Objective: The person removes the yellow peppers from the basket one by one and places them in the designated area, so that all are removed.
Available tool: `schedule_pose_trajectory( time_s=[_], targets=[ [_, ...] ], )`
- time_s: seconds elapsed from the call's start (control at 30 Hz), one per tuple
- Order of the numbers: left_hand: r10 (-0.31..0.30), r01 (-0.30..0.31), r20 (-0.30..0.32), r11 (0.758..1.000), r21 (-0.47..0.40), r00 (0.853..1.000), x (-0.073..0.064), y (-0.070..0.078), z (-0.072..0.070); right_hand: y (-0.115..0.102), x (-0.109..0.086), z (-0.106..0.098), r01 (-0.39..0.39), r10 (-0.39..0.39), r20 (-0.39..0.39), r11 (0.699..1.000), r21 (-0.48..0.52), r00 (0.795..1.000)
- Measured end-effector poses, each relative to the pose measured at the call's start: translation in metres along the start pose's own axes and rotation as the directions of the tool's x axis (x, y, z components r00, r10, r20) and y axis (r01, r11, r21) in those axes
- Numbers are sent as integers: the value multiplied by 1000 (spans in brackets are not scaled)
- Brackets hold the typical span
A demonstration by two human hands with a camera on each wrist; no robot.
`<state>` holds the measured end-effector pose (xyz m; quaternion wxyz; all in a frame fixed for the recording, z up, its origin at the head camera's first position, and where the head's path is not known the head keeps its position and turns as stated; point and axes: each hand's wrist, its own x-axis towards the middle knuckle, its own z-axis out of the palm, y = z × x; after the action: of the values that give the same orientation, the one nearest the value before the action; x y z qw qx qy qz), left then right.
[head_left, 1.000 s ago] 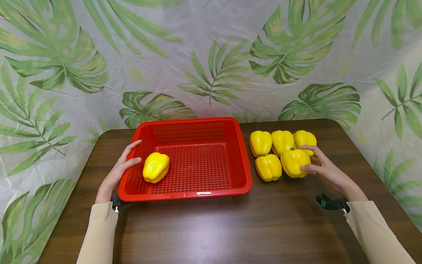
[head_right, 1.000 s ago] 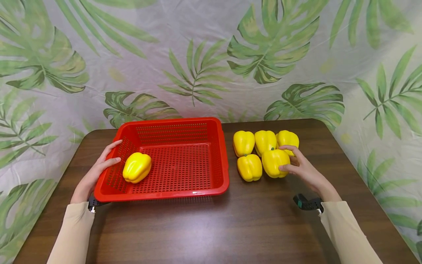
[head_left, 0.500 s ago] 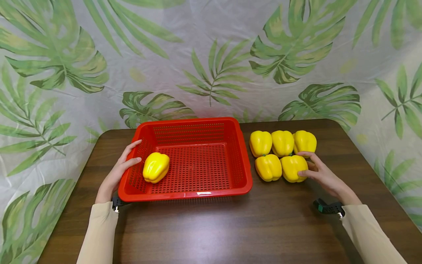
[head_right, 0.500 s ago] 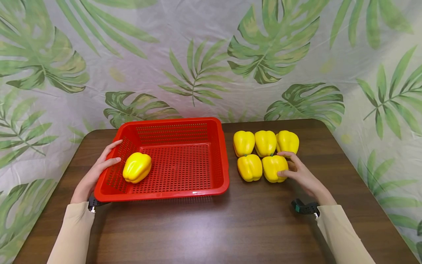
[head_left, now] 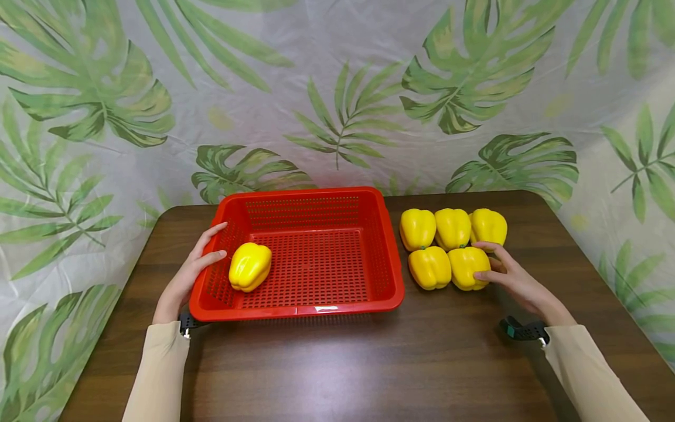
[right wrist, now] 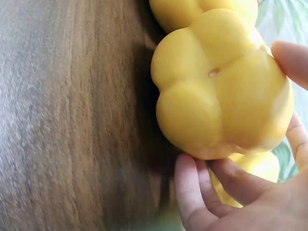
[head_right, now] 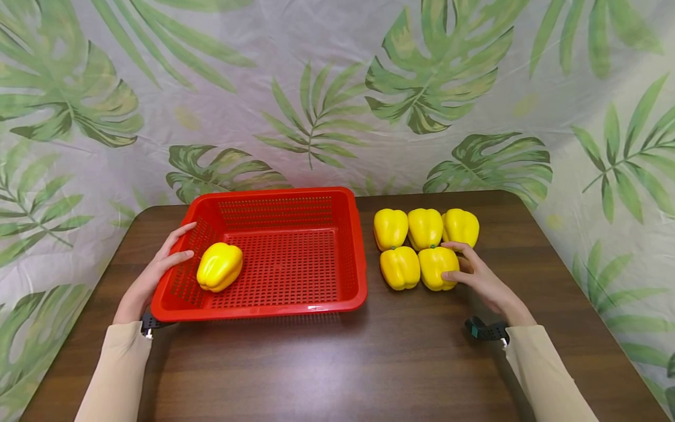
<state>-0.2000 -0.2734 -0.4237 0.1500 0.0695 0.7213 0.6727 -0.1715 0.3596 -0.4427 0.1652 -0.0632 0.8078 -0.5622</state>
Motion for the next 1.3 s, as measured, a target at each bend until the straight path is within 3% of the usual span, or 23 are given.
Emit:
schedule_pose_trajectory(
  time_s=[0.27, 0.7, 1.0, 1.2, 1.3],
  targets=[
    [-3, 3, 1, 1000, -2, 1000, 0, 1, 1, -3, -2, -6, 21, -21, -13, 1000, 9, 1000],
    [0, 0, 2, 1000, -12, 1000, 1, 1, 1, -22, -5, -14, 200, -191, -71, 966, 161, 979],
    [5, -5, 8, 1000, -9, 1000, 1, -1, 1, -45, 2, -11, 217, -208, -92, 969, 114, 974],
    [8, -8, 8, 1000, -9, 1000, 1, 0, -1, -60, 12, 3, 214, -206, -100, 974, 70, 973],
    [6, -6, 10, 1000, -6, 1000, 0, 0, -1, -67, 17, 12, 217, -213, -65, 974, 67, 975]
  ],
)
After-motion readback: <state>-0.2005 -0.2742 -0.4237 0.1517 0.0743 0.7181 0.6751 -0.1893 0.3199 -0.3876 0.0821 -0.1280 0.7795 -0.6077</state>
